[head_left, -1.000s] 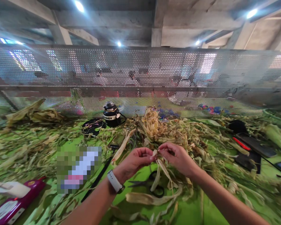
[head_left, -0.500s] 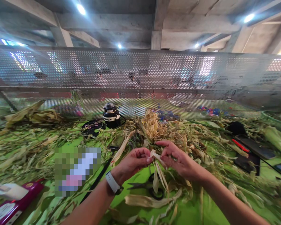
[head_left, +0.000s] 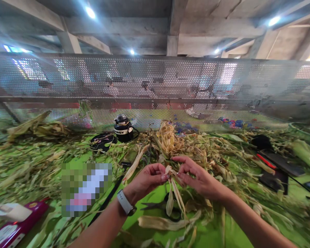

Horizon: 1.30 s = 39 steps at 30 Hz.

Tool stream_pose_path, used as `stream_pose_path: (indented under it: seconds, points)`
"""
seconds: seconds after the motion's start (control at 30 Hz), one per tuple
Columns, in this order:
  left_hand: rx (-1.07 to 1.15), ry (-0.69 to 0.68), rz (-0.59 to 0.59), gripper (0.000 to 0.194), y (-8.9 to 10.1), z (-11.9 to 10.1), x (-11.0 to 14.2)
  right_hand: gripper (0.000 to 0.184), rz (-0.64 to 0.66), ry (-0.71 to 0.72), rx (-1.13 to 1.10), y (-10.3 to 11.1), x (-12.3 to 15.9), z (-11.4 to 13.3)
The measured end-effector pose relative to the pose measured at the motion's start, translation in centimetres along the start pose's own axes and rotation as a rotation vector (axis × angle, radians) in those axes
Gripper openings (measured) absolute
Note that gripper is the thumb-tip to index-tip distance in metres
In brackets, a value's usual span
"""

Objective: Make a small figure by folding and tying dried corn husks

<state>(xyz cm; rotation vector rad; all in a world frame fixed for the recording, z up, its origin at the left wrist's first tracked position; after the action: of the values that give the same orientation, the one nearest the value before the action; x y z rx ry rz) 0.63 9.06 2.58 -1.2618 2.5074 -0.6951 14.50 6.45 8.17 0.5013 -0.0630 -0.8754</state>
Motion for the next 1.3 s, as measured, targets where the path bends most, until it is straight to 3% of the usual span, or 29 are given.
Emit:
stream_pose_path:
  seconds: [0.3, 0.6, 0.73, 0.9, 1.17, 1.3]
  points:
    - [-0.002, 0.013, 0.013, 0.025, -0.3, 0.0, 0.1, 0.040, -0.010, -0.014, -0.018, 0.1, -0.1, 0.3]
    - [-0.140, 0.059, 0.077, 0.026, -1.4, 0.3, 0.3, 0.038, -0.033, -0.063, -0.035, -0.5, -0.3, -0.1]
    - [-0.236, 0.094, 0.075, 0.025, -1.4, 0.1, 0.4, 0.028, -0.009, -0.138, -0.109, -0.8, -0.2, -0.7]
    - [-0.337, 0.147, 0.102, 0.026, -1.7, 0.2, 0.5, 0.017, -0.065, -0.224, -0.005, -0.8, -0.5, -1.7]
    - [-0.313, 0.147, 0.076, 0.035, -1.4, 0.7, 0.3, 0.008, -0.222, -0.168, 0.090, -0.1, -0.8, -1.0]
    - [-0.357, 0.154, 0.129, 0.023, -1.5, 1.1, 0.3, 0.007, -0.229, -0.175, 0.070, -0.2, -0.8, -1.4]
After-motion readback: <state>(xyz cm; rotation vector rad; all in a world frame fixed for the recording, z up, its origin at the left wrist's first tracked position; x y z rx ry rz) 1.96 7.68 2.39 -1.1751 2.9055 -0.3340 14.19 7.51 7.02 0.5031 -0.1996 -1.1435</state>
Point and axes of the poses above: each hand's wrist, its own x-axis away from the middle knuckle, its own y-axis out of the back of the hand, z = x × y, the point moved 6 cm from there along -x, towards the middle knuckle, and after that the axes turned 7 degrees about z, right-handed, at the moved point
